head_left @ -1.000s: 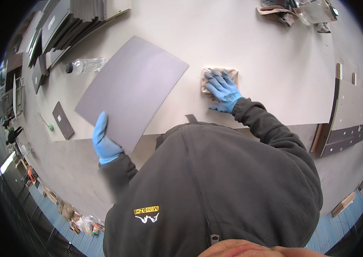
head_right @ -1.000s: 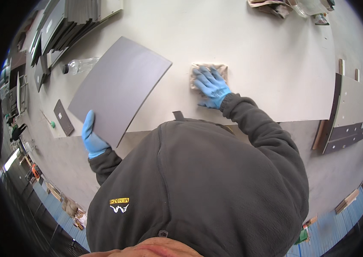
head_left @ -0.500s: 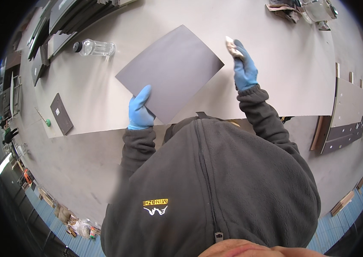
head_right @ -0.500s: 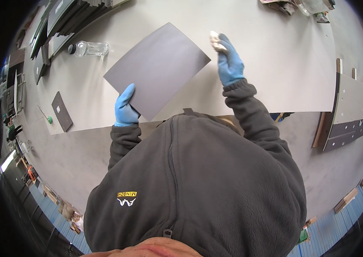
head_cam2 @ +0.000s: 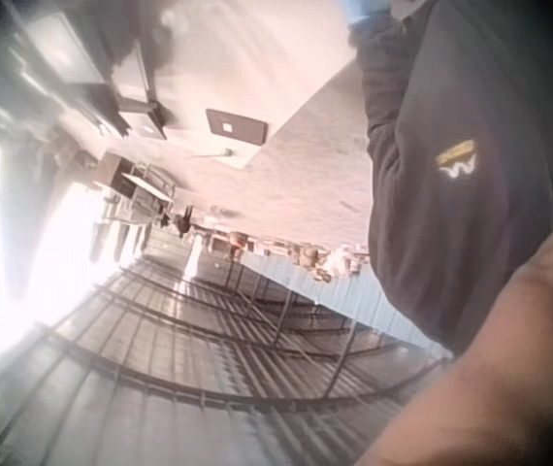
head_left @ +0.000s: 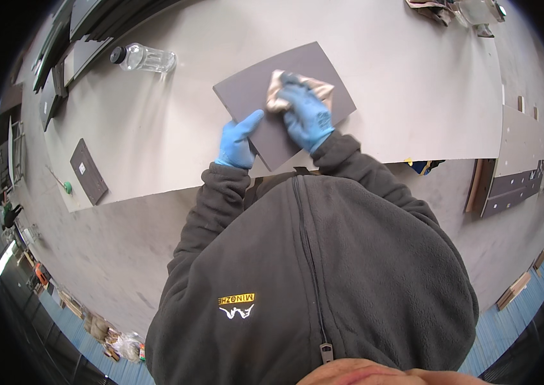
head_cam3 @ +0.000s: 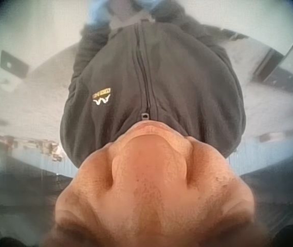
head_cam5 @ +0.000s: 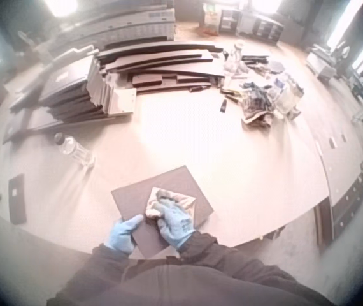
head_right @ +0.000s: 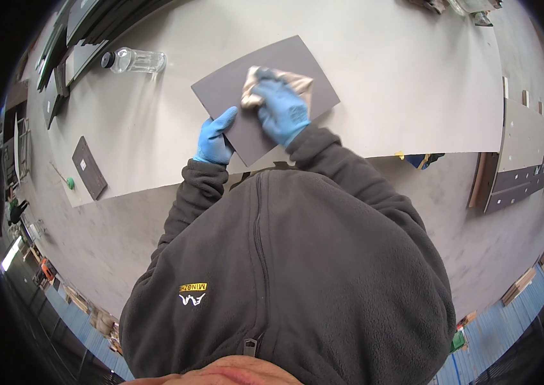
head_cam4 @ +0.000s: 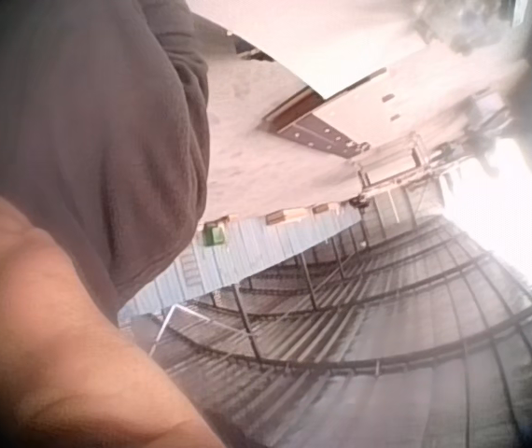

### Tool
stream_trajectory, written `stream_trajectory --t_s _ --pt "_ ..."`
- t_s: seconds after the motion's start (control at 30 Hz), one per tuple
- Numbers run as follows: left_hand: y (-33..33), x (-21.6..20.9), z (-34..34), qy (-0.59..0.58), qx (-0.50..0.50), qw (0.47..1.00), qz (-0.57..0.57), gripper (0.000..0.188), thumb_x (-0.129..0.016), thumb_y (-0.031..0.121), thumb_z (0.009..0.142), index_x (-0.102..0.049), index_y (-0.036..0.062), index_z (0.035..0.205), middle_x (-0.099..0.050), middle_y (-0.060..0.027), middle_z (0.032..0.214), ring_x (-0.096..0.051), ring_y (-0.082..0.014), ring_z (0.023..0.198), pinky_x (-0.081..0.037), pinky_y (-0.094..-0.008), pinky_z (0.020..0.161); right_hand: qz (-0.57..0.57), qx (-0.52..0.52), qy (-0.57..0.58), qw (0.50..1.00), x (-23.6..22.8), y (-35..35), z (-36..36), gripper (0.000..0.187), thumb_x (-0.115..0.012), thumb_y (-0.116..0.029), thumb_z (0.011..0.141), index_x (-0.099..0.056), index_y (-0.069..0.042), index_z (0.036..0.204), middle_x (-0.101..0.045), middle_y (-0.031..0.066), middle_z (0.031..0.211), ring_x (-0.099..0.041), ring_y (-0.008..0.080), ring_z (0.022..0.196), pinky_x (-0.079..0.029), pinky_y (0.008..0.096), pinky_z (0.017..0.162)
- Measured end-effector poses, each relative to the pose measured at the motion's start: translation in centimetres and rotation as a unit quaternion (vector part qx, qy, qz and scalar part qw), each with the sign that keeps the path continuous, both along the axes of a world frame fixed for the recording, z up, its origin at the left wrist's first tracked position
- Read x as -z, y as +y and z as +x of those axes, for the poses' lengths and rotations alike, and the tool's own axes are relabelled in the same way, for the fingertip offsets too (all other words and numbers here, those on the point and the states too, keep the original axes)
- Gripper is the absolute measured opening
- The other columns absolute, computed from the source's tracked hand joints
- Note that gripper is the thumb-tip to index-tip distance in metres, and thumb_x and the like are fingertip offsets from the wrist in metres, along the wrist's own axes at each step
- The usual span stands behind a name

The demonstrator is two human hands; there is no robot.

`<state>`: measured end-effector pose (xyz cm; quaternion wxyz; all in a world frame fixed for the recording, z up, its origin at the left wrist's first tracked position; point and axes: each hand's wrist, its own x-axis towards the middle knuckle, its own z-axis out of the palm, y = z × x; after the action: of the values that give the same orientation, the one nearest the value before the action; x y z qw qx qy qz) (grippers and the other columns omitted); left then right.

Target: The person applies a sealant or adhesive along the edges of a dark rectangular panel using a small tube, then wipes the panel with a cloth. The person repeats the process on a second panel, applying sealant to edges and wiping the surface. The person handles the panels one at a time and places them on a white workbench.

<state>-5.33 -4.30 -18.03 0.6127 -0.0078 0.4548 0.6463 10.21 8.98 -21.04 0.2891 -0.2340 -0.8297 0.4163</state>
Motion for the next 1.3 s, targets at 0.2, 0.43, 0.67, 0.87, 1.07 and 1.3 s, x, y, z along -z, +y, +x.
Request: stream_trajectory --t_s 0.2,0.43,0.67,0.87,1.07,1.3 --pt "-0.7 1.9 0.3 -0.011 0.011 1.000 0.009 0.040 -0.061 0.023 0.105 -0.056 -0.0016 0.136 -0.066 -0.0099 0.125 -0.066 -0.0229 0.113 -0.055 -0.0370 0.099 0.021 -0.067 0.010 0.998 -1.7 -3.2 1.3 0.042 -0.061 -0.003 0.083 -0.065 -0.008 0.125 -0.061 0.0206 0.138 -0.053 0.0373 0.136 -0.041 0.0489 0.116" --pt "-1.7 2.4 0.5 -0.044 0.043 0.998 0.017 0.059 -0.061 0.044 0.102 -0.052 0.0002 0.141 -0.062 -0.0109 0.133 -0.063 -0.0239 0.117 -0.053 -0.0403 0.099 0.074 0.051 -0.045 0.995 2.8 3.2 -1.1 0.038 -0.064 -0.010 0.085 -0.063 -0.010 0.124 -0.061 0.0209 0.133 -0.056 0.0391 0.130 -0.040 0.0482 0.113" --pt "-3.1 5.5 -1.7 -0.170 0.081 0.977 0.101 0.098 -0.039 0.086 0.090 -0.054 0.0027 0.139 -0.062 -0.0149 0.137 -0.063 -0.0283 0.118 -0.052 -0.0449 0.101 0.141 -0.035 -0.035 0.989 -1.0 0.0 -7.0 0.033 -0.062 -0.017 0.093 -0.061 -0.012 0.126 -0.057 0.0186 0.143 -0.057 0.0378 0.130 -0.036 0.0477 0.120" --pt "-2.5 2.7 -1.6 -0.160 -0.017 0.979 0.129 0.124 -0.038 0.102 0.071 -0.057 -0.0090 0.123 -0.067 -0.0231 0.113 -0.071 -0.0328 0.091 -0.064 -0.0421 0.078 0.063 -0.162 0.098 0.980 -4.6 -5.0 -2.4 0.036 -0.059 -0.009 0.093 -0.065 -0.012 0.128 -0.061 0.0113 0.144 -0.048 0.0321 0.144 -0.036 0.0449 0.122" --pt "-0.9 -2.0 1.9 -0.104 -0.064 0.991 -0.062 0.104 -0.052 0.090 0.082 -0.061 -0.0065 0.122 -0.072 -0.0186 0.093 -0.072 -0.0294 0.074 -0.065 -0.0386 0.072 -0.020 -0.250 0.025 0.968 -3.4 -5.9 2.8 0.038 -0.067 -0.011 0.093 -0.064 -0.017 0.130 -0.057 0.0066 0.151 -0.043 0.0259 0.148 -0.030 0.0483 0.127" --pt "0.0 -1.2 1.8 -0.334 0.055 0.941 0.018 0.054 -0.057 0.046 0.104 -0.059 -0.0016 0.130 -0.072 -0.0195 0.109 -0.072 -0.0300 0.093 -0.061 -0.0438 0.085 0.011 -0.279 -0.026 0.960 -1.8 -5.0 6.2 0.038 -0.068 -0.024 0.093 -0.064 -0.014 0.130 -0.054 0.0135 0.152 -0.041 0.0257 0.150 -0.029 0.0487 0.126"
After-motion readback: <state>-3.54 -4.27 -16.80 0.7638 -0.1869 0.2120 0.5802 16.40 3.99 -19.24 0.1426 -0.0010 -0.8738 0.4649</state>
